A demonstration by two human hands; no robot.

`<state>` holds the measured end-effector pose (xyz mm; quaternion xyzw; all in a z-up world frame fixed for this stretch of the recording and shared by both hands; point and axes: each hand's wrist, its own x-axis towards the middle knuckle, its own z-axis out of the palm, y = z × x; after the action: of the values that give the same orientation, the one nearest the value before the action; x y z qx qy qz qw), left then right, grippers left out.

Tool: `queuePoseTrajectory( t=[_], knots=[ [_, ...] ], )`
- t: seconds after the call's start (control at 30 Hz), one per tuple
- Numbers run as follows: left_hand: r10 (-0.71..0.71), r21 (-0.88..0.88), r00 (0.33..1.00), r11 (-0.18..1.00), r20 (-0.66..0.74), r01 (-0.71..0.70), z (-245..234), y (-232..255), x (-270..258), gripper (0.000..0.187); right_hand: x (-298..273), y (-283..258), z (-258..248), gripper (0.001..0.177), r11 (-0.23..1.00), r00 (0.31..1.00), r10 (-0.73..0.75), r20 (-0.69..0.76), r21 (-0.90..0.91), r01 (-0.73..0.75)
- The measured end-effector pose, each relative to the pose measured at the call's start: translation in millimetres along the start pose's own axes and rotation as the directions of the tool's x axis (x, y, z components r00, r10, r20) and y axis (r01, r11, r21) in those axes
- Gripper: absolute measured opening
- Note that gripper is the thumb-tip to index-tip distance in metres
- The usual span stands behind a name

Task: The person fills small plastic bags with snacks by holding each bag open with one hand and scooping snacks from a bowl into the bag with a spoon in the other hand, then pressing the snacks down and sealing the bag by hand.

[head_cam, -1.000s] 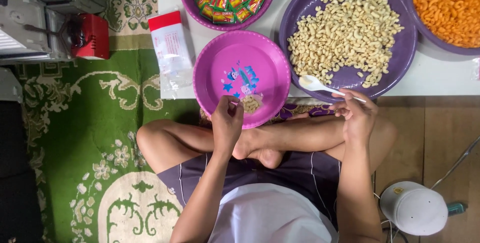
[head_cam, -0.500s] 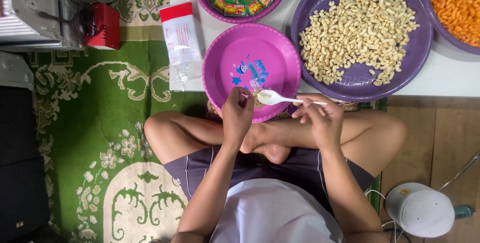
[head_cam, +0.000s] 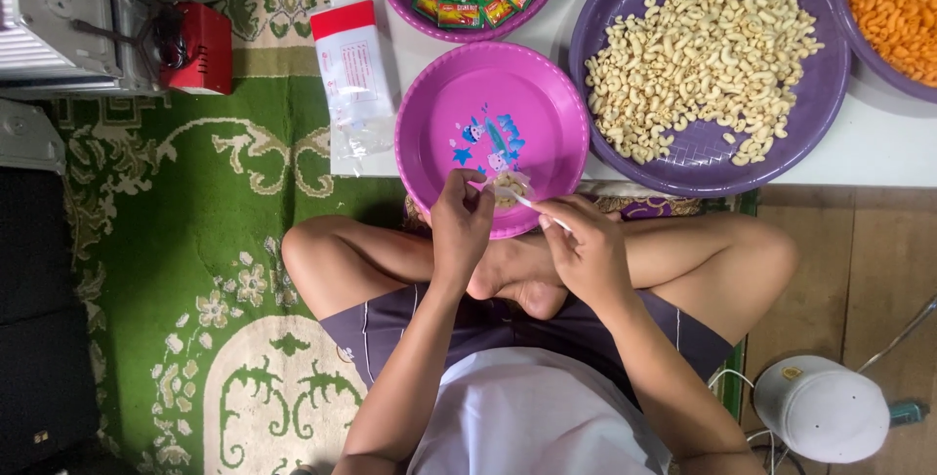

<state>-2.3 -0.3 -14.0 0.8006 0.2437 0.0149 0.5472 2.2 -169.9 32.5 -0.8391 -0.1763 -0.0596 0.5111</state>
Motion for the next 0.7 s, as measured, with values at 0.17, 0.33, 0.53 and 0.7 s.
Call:
queuePoseTrajectory(
  t=[0.17, 0.33, 0.53, 0.7],
  knots=[
    [-0.016, -0.012, 1.000, 1.000, -0.013, 0.016, -2.7, -3.1, -2.8, 0.011, -3.8, 4.8, 2.1, 0.021, 0.999, 1.000, 0.022, -0.015, -0.037, -0.023],
    [-0.027, -0.010, 1.000, 1.000, -0.007, 0.027, -0.9, -5.7, -3.2, 0.010, -4.8, 8.8, 9.1, 0.023, 0.995, 0.999, 0.040, 0.006, -0.087, -0.039],
    [0.018, 0.047, 1.000, 0.999, 0.004, -0.018, 6.8, -11.4, -0.1, 0.012, -18.7, 9.6, -9.3, 0.024, 0.987, 0.985, 0.158, -0.069, -0.031, -0.160],
    [0.018, 0.018, 1.000, 1.000, 0.018, -0.018, 12.9, -7.4, -0.8, 0.010, -26.0, 45.8, -47.7, 0.025, 0.955, 0.946, 0.291, -0.142, -0.004, -0.295]
  ],
)
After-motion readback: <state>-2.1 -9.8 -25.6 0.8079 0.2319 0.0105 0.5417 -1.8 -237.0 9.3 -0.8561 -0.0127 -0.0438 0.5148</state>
